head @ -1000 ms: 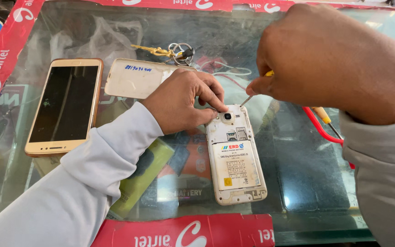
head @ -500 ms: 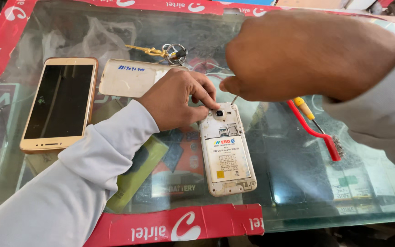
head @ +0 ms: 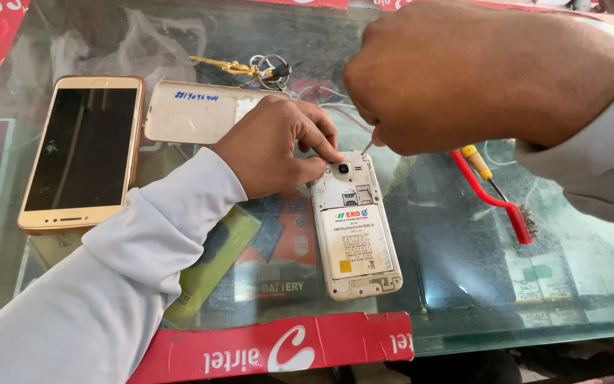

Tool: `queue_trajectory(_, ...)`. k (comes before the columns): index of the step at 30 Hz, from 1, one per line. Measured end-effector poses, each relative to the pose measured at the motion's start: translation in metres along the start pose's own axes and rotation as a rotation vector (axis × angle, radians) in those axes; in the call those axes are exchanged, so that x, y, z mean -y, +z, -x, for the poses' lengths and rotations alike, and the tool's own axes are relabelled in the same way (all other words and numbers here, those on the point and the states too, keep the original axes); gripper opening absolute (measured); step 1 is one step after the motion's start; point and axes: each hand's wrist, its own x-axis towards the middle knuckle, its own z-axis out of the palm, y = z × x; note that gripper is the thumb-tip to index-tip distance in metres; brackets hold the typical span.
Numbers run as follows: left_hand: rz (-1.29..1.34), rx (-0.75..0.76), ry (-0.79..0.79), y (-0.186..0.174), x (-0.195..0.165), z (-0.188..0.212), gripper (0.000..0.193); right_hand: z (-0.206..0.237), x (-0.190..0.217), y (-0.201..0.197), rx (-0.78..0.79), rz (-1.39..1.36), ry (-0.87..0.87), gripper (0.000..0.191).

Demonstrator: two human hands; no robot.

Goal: The person removes the back cover of a gold smartphone, exposing the battery and internal components. They then use a yellow screwdriver to unscrew several screws around the camera module and along the phone's frame.

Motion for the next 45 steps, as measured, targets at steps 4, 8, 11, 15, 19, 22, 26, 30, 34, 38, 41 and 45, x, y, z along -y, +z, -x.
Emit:
queue_trajectory(4,-0.019,-0.009,0.043,-0.001,-0.001,0.002,0.027,-0.006,0.003,-0.005,-0.016,0.119,-0.081,0.017)
queue_trajectory(8,-0.008,-0.003,-0.012,-0.001,-0.003,0.002,0.029,-0.005,0.002,-0.009,0.105,-0.04,0.132,0.049)
queue_trajectory(11,0.007,-0.008,0.025,-0.002,-0.002,0.001,0.028,0.0,0.001,-0.008,-0.111,0.073,0.095,0.053)
queue_trajectory(15,0.015,-0.002,0.016,0.0,-0.001,0.0,0.026,-0.002,0.0,-0.006,0.031,0.123,0.117,0.037)
queue_trajectory(19,-0.007,-0.002,0.013,-0.001,-0.001,0.002,0.026,-0.007,-0.001,-0.003,0.048,-0.085,0.073,0.013)
queue_trajectory(22,-0.018,0.009,0.02,-0.001,-0.001,0.001,0.024,-0.005,-0.002,0.0,0.011,-0.057,0.07,0.012)
queue_trajectory(26,-0.022,0.012,0.012,-0.001,0.0,0.0,0.025,-0.002,-0.005,0.001,-0.067,0.199,0.039,0.033)
queue_trajectory(30,-0.01,0.007,0.028,-0.001,0.0,0.0,0.024,-0.008,-0.005,0.003,-0.017,0.004,0.161,0.033)
queue_trajectory(34,-0.002,0.007,0.011,-0.002,-0.001,0.001,0.025,-0.01,-0.009,0.008,-0.181,-0.182,0.054,0.069)
queue_trajectory(38,-0.005,0.013,-0.007,-0.002,0.0,0.001,0.025,-0.008,-0.009,0.014,0.009,-0.203,0.174,0.059)
queue_trajectory(41,-0.014,0.003,0.012,-0.001,-0.001,0.001,0.023,-0.004,-0.012,0.014,-0.097,-0.007,0.048,0.038)
queue_trajectory(45,0.0,0.018,0.001,-0.001,-0.001,0.001,0.024,-0.001,-0.007,0.014,-0.086,-0.158,0.196,0.06)
